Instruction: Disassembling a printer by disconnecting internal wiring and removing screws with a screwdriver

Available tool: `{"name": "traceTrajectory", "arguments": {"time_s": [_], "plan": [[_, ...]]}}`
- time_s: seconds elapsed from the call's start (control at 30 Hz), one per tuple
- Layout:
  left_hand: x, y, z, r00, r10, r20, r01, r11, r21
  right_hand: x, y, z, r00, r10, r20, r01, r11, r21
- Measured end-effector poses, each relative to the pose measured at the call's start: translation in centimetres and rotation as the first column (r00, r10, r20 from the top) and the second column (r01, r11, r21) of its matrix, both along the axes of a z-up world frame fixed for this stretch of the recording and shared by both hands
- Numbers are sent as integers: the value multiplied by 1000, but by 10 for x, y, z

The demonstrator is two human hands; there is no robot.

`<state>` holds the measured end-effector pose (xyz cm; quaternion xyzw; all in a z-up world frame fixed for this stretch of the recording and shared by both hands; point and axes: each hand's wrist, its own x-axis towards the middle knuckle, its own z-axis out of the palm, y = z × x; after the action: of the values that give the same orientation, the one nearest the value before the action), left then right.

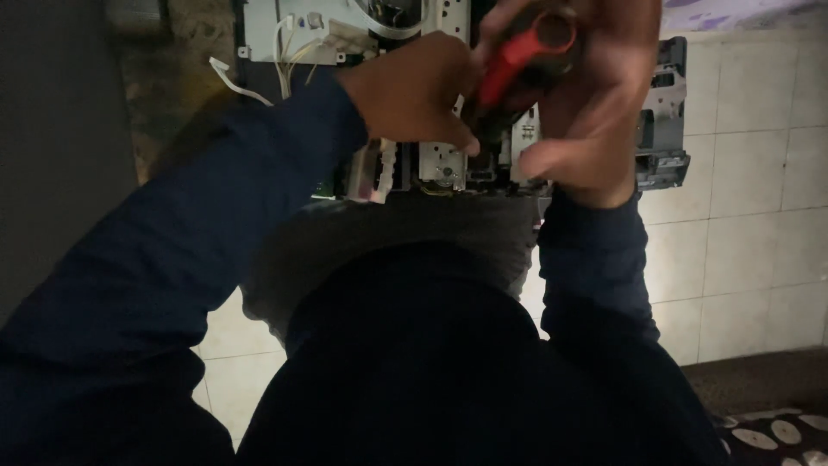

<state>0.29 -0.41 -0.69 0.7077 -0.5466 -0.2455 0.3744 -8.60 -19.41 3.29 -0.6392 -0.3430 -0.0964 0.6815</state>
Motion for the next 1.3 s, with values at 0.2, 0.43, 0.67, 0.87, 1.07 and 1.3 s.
{"name": "traceTrajectory", "arguments": {"time_s": [0.2, 0.43, 0.67, 0.87, 1.07, 1.3], "plan": [[-15, -1, 13, 984, 108, -141, -102, 993, 51, -11, 17, 23, 982, -183, 48, 188, 974, -125], [-11, 2, -9, 983, 94, 158, -84, 994, -72, -9, 14, 23, 993, -103, 51, 110, 979, -172], [-17, 4, -5, 997, 70, -29, -75, 977, -199, -13, 11, 14, 989, -140, 50, 145, 982, -118], [-7, 1, 1, 1000, 15, 12, -14, 994, -104, -10, 3, 11, 993, -107, 51, 112, 987, -111], [-2, -6, -14, 992, 98, 75, -97, 995, -17, -13, 21, 12, 940, -336, 66, 337, 942, -4], [-17, -17, -2, 937, -57, 346, -105, 896, 432, -9, 12, 2, 985, -166, 48, 158, 979, 128]]}}
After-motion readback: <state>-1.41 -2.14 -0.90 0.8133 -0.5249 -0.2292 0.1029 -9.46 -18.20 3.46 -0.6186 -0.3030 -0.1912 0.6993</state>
